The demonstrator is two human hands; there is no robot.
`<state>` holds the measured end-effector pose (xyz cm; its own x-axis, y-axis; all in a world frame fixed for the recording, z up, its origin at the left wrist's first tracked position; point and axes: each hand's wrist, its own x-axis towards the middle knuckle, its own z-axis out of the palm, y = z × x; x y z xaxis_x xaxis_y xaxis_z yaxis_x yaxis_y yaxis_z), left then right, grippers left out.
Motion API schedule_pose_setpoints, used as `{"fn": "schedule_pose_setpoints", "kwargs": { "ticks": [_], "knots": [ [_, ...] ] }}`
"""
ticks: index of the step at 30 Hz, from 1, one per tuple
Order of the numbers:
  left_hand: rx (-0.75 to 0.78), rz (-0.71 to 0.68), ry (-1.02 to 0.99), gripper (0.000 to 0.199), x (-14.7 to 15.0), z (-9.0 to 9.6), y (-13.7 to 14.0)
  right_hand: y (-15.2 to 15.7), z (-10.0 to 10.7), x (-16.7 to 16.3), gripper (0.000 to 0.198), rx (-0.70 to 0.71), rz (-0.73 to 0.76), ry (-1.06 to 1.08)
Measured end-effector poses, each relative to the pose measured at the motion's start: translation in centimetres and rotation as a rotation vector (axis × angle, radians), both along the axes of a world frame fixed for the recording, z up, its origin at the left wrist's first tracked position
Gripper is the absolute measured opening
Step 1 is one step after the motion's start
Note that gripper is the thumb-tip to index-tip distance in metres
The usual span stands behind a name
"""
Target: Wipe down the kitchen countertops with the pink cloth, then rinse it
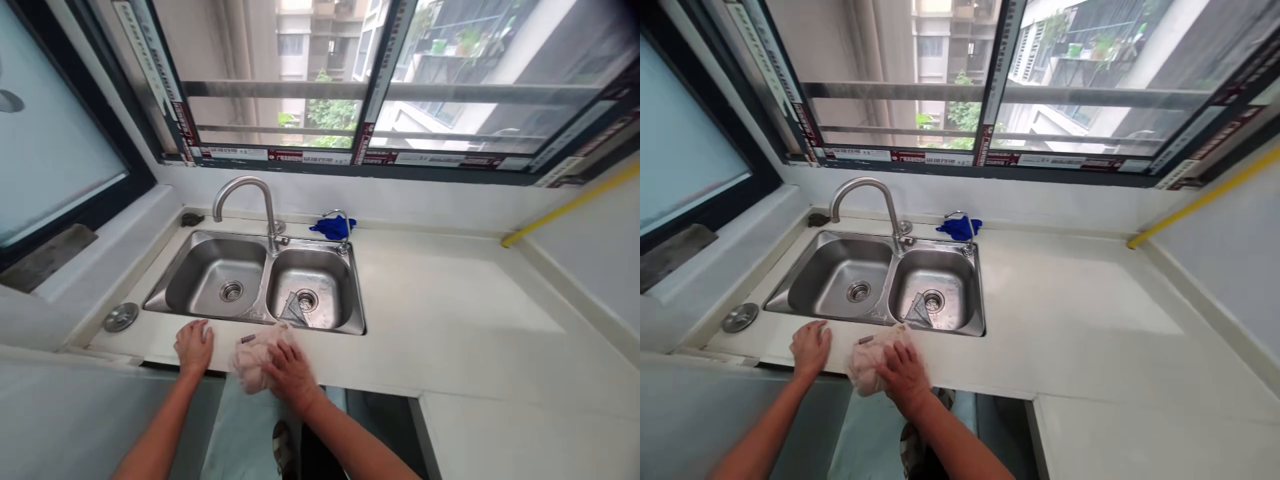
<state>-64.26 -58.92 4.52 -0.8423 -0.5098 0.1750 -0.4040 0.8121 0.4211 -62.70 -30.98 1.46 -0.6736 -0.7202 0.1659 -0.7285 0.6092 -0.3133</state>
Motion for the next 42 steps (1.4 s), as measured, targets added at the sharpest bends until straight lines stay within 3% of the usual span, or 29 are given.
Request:
{"fn": "schedule_pose_setpoints", "kwargs": {
  "ticks": [4,8,11,13,16,21,25,27,29,32,36,39,42],
  "knots": [
    [-0.076,0.031,-0.020,0.036,-0.1,-0.4,0.3,11.6,-1.8,1.4,0.059,0.074,-0.224,0.035],
    [-0.112,0.041,-0.017,0.035,0.0,-0.6,0.4,25.2,-1.5,3.0,0.056,0.199,-0.519,0.045],
    [-0.134,0.042,-0.015,0.036,-0.1,-0.8,0.3,30.4,-0.4,3.4,0.054,0.249,-0.642,0.013],
    [-0.147,0.045,-0.020,0.037,-0.2,-0.9,0.3,30.4,0.2,3.1,0.055,0.279,-0.649,-0.026],
    [-0.162,0.061,-0.036,0.039,-0.4,-1.0,0.4,26.5,0.8,2.3,0.061,0.322,-0.638,-0.070],
    [-0.169,0.075,-0.063,0.039,-0.7,-0.8,0.7,14.7,1.3,0.3,0.080,0.277,-0.476,-0.216],
    [-0.166,0.071,-0.061,0.041,-0.7,-0.5,0.7,3.9,1.8,-1.2,0.105,0.141,-0.266,-0.274],
    [-0.159,0.066,-0.063,0.042,-0.7,-0.5,0.7,0.1,1.6,-1.5,0.097,0.070,-0.189,-0.208],
    [-0.153,0.062,-0.064,0.041,-0.8,-0.5,0.6,-1.5,1.0,-1.3,0.071,0.024,-0.150,-0.116],
    [-0.156,0.061,-0.064,0.040,-0.9,-0.6,0.6,0.7,-0.5,-0.2,0.036,-0.003,-0.140,0.006],
    [-0.176,0.052,-0.056,0.041,-0.8,-0.8,0.6,10.2,-1.5,1.6,0.020,0.105,-0.329,0.032],
    [-0.197,0.044,-0.021,0.040,-0.7,-1.0,0.5,18.8,-0.1,2.5,0.021,0.199,-0.585,0.021],
    [-0.189,0.041,-0.011,0.039,-0.6,-0.8,0.6,25.3,2.9,3.8,0.024,0.269,-0.783,0.008]
  ]
}}
